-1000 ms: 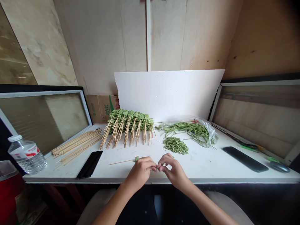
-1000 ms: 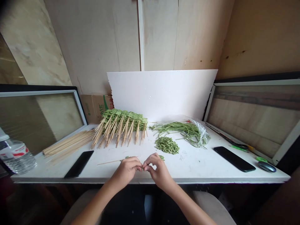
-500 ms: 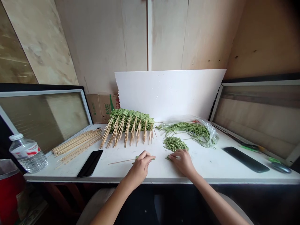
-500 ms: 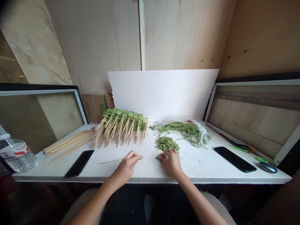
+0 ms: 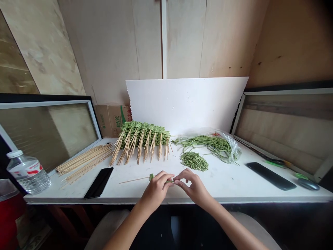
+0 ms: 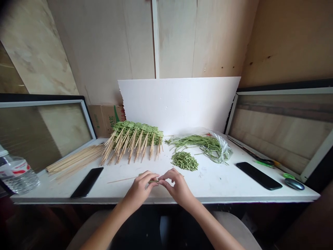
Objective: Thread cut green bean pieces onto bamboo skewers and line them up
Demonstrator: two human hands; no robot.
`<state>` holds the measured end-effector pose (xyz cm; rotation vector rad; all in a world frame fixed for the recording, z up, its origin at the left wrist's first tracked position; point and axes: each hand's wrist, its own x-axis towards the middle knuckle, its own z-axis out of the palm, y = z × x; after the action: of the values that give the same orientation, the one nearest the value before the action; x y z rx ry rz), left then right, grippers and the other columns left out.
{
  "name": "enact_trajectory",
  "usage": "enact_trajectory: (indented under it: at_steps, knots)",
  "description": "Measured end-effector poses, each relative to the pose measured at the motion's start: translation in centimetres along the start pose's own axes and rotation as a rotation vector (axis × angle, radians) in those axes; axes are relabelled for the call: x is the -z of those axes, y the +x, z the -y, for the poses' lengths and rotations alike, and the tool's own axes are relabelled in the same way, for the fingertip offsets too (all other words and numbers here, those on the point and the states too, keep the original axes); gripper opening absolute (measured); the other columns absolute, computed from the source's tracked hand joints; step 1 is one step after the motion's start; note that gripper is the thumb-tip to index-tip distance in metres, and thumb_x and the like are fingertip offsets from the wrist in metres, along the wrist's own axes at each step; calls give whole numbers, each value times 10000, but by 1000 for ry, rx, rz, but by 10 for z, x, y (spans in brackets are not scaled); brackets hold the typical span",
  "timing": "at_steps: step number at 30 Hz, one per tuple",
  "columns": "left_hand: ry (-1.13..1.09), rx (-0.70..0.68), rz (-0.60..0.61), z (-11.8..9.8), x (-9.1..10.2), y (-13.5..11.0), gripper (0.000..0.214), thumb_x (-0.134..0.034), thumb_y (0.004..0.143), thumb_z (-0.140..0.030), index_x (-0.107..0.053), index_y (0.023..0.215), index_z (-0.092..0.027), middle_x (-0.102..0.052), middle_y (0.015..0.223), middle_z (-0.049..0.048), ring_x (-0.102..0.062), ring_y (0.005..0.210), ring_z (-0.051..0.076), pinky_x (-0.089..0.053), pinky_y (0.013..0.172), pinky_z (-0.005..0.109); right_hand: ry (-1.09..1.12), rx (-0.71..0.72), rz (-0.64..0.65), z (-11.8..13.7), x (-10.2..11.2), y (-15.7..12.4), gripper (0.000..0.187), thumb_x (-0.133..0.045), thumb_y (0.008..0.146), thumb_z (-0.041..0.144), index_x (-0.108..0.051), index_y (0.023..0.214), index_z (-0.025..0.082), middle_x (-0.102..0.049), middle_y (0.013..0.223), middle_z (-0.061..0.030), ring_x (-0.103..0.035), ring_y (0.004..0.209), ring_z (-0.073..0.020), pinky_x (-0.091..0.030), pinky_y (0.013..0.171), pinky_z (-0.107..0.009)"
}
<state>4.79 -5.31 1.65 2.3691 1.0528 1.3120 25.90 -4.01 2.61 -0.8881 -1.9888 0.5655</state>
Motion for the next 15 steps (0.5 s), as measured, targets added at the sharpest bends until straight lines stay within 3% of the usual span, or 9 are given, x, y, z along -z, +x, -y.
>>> enact_trajectory:
  at_steps: [6, 11, 15]
  knots:
    - [72, -13, -69, 6, 6, 1, 159, -667, 957, -142, -738, 1082, -209, -732, 972, 47, -722, 863, 189, -567, 780, 290, -46, 15, -106, 0, 5, 0, 208, -592, 1015, 404, -720, 941, 259, -732, 898, -49, -604, 868, -230, -469, 690, -339]
    - [62, -70, -60, 0, 4, 1, 173, -612, 988, -151, -750, 1080, -200, -735, 933, 59, -708, 820, 182, -557, 727, 280, -42, 115, -82, 8, 1, -2, 105, -691, 960, 364, -713, 975, 262, -717, 908, -47, -597, 894, -239, -480, 787, -368]
    - [85, -120, -55, -6, 0, 0, 184, -619, 956, -91, -763, 976, -204, -749, 861, 41, -691, 783, 182, -520, 728, 294, -28, 110, -53, 10, -3, -3, 144, -614, 1001, 285, -696, 888, 249, -696, 865, -43, -567, 876, -234, -463, 810, -381]
